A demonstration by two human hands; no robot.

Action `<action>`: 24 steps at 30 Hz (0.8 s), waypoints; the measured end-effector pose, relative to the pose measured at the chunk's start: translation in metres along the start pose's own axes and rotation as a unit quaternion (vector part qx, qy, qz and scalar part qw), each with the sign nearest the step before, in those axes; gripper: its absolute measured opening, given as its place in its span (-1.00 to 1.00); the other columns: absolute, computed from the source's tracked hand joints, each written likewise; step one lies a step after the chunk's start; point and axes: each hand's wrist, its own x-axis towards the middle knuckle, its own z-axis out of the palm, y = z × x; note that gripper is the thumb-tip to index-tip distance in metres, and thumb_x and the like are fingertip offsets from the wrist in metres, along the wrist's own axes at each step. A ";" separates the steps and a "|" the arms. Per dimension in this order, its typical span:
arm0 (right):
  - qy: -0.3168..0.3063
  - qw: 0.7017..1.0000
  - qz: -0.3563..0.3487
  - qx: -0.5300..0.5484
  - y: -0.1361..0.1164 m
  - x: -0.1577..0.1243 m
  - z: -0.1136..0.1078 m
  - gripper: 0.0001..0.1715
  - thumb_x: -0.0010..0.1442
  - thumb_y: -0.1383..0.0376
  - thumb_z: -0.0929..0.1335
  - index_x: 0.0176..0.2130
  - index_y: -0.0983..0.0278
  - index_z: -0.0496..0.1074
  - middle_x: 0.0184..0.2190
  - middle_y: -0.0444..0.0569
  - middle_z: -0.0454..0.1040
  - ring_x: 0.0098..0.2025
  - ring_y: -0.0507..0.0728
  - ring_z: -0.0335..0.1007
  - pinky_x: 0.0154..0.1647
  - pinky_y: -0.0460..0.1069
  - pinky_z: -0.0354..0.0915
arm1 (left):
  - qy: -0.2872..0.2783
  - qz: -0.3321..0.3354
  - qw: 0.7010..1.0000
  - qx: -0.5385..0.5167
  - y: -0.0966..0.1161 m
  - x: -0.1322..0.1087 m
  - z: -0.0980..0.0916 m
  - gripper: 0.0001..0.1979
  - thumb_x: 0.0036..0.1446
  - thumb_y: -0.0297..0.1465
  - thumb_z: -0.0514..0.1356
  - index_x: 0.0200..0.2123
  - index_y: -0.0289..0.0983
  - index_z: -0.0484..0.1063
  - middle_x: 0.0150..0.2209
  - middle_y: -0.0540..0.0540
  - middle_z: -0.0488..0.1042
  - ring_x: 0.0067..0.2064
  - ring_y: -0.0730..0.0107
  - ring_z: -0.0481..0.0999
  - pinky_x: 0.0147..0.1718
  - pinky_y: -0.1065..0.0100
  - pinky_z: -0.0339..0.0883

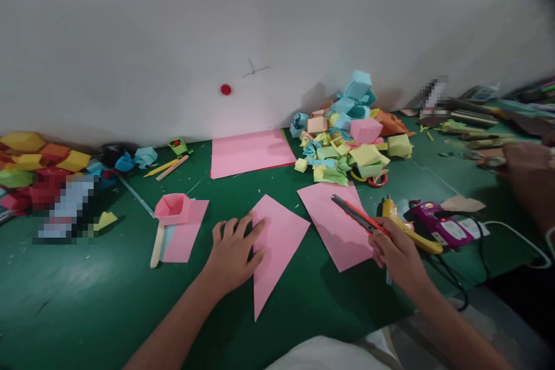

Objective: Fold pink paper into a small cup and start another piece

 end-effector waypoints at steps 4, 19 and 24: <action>-0.027 0.999 0.013 0.020 0.000 0.011 0.003 -0.64 0.30 0.03 0.27 -0.06 0.22 0.33 -0.56 -0.29 0.18 -0.66 -0.02 0.15 -0.67 -0.10 0.16 | 0.008 0.001 1.000 -0.006 0.000 0.000 0.001 -0.40 0.32 -0.19 0.05 0.40 0.07 0.09 0.31 -0.14 0.26 0.16 -0.14 0.27 0.12 -0.18 -0.02; -0.007 0.920 -0.159 -0.359 -0.009 0.036 0.000 -0.49 0.31 0.13 0.23 0.17 0.26 0.34 0.01 0.15 0.49 0.02 0.38 0.38 -0.04 0.24 0.34 | 0.021 0.004 1.000 -0.016 -0.005 -0.003 0.004 -0.38 0.27 -0.23 0.11 0.39 0.06 0.11 0.32 -0.12 0.26 0.15 -0.09 0.28 0.12 -0.15 -0.01; -0.014 0.842 -0.257 -0.473 -0.013 0.034 0.009 -0.45 0.21 0.20 0.28 0.16 0.27 0.39 0.12 0.19 0.42 0.15 0.46 0.26 0.15 0.38 0.18 | 0.016 0.027 0.999 -0.029 -0.009 -0.005 0.002 -0.29 0.25 -0.29 0.12 0.43 0.03 -0.01 0.36 -0.11 0.21 0.22 -0.09 0.22 0.16 -0.16 -0.04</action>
